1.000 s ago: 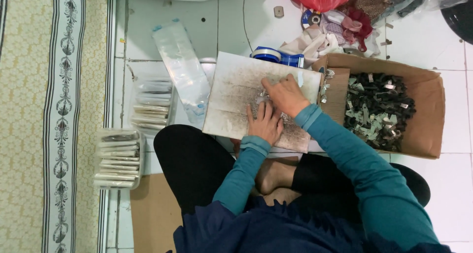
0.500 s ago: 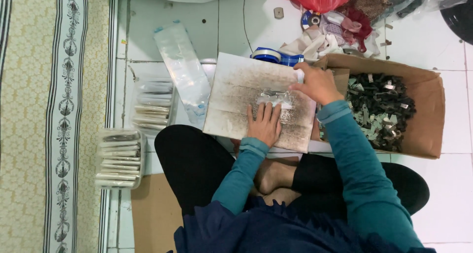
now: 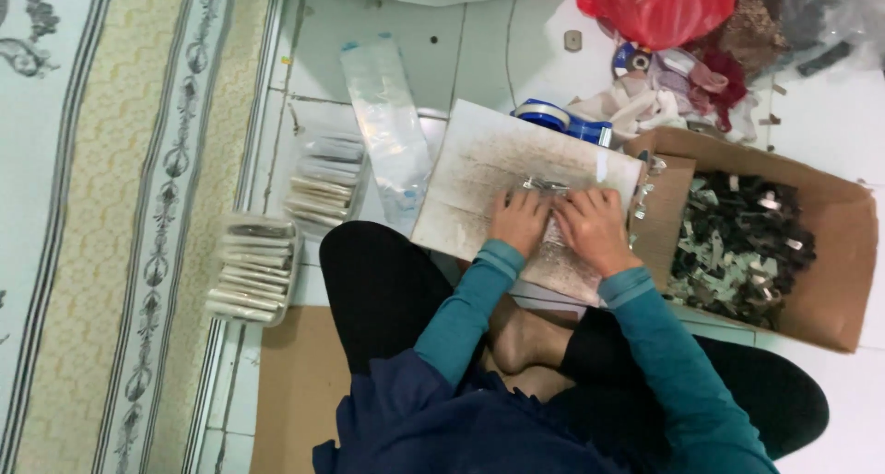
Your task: The person puts metal electronic components into small plastic bags, seals the bags by hand, and places the packed bags onto stacks on the floor.
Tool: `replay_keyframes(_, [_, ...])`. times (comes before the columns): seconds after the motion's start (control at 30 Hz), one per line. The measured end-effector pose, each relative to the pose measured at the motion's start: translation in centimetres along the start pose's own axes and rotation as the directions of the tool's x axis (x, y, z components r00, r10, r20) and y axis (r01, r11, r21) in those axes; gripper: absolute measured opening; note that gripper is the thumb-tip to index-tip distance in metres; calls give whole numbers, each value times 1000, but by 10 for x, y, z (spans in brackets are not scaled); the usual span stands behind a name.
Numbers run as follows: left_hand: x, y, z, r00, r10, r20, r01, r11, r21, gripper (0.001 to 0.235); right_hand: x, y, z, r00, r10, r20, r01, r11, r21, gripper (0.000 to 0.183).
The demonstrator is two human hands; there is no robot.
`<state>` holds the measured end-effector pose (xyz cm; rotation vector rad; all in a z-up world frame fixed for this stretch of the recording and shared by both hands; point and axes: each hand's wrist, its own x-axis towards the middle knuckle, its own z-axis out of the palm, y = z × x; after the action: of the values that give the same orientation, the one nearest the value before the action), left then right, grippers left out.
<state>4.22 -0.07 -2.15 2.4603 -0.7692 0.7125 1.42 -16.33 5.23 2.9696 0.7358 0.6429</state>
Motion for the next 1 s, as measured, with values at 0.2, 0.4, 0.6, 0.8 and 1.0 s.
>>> replay_keyframes(0.2, [20, -28, -15, 996, 48, -79, -47, 999, 12, 7, 20, -17, -7, 999, 42, -19, -41, 998, 44, 12])
replay_keyframes(0.4, [17, -86, -72, 990, 7, -138, 2, 998, 63, 8, 69, -72, 8, 997, 72, -21, -70, 993, 100, 16])
replay_keyframes(0.6, [-8, -166, -141, 952, -252, -172, 269, 960, 83, 21, 158, -138, 23, 994, 105, 19, -105, 930, 351, 10])
replay_keyframes(0.8, [-54, -246, -187, 622, -767, 157, 776, 631, 11, 28, 221, -184, 62, 901, 310, 304, -429, 530, 731, 18])
replay_keyframes(1.0, [-75, -286, -127, 794, -551, 256, 487, 829, 275, 26, 261, -217, 112, 874, 283, 394, -482, 409, 775, 17])
